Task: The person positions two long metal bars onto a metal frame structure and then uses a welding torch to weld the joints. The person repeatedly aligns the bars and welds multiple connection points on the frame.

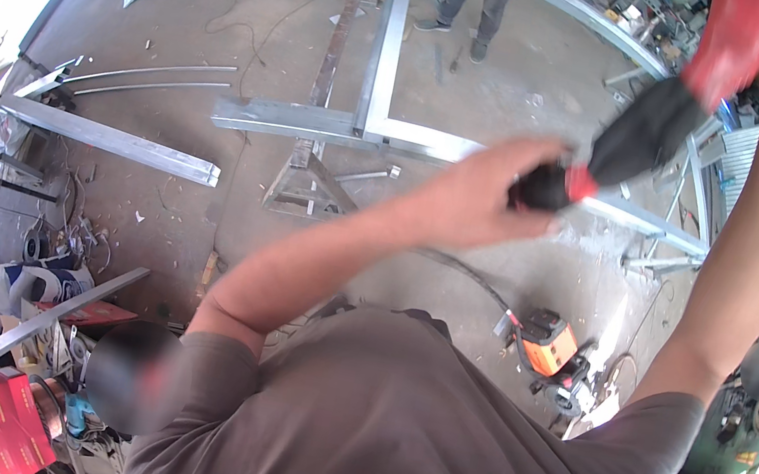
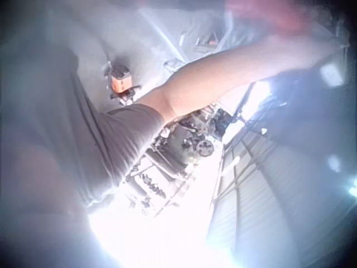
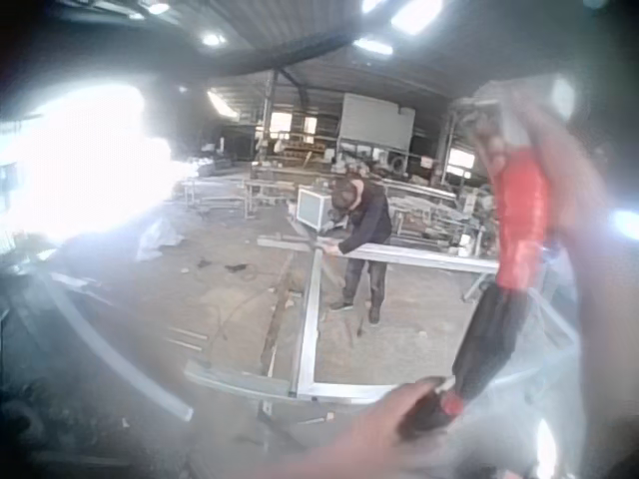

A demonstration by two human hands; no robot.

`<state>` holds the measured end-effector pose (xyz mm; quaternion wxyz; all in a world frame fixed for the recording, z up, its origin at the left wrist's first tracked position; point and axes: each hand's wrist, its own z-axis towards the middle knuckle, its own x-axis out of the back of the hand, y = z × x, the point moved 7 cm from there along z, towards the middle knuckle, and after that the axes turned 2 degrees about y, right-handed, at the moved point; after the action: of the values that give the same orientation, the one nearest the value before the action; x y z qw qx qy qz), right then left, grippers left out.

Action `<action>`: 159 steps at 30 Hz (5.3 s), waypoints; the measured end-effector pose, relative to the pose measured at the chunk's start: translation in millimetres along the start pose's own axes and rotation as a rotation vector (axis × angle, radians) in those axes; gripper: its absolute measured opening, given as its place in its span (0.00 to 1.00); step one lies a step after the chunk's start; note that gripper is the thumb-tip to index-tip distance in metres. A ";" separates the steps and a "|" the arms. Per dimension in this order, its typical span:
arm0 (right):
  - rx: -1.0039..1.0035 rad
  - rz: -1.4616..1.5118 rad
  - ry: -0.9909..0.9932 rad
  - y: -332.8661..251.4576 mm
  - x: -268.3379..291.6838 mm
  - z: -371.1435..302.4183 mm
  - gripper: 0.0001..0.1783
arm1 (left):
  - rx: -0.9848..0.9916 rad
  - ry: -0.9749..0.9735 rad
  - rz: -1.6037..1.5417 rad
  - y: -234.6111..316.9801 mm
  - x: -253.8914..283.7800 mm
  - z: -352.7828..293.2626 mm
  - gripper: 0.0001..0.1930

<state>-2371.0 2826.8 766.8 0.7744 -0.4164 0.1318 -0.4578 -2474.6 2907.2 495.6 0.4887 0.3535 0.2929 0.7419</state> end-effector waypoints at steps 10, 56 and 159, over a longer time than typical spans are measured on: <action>-0.506 0.062 -0.035 220.0 43.6 -86.7 0.39 | 0.639 -0.118 0.273 -225.9 -3.8 -103.8 0.29; -1.128 -0.148 0.455 425.0 -60.5 -57.3 0.27 | 0.032 -0.901 0.558 -592.3 179.6 79.5 0.49; -1.323 -0.054 0.486 485.5 36.5 -147.3 0.38 | 0.586 -0.781 0.845 -576.3 64.8 9.9 0.53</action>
<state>-2146.4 2833.3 310.5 0.2956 -0.6888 0.5414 -0.3808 -2185.7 3170.7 67.2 0.1083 0.8012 0.1197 0.5762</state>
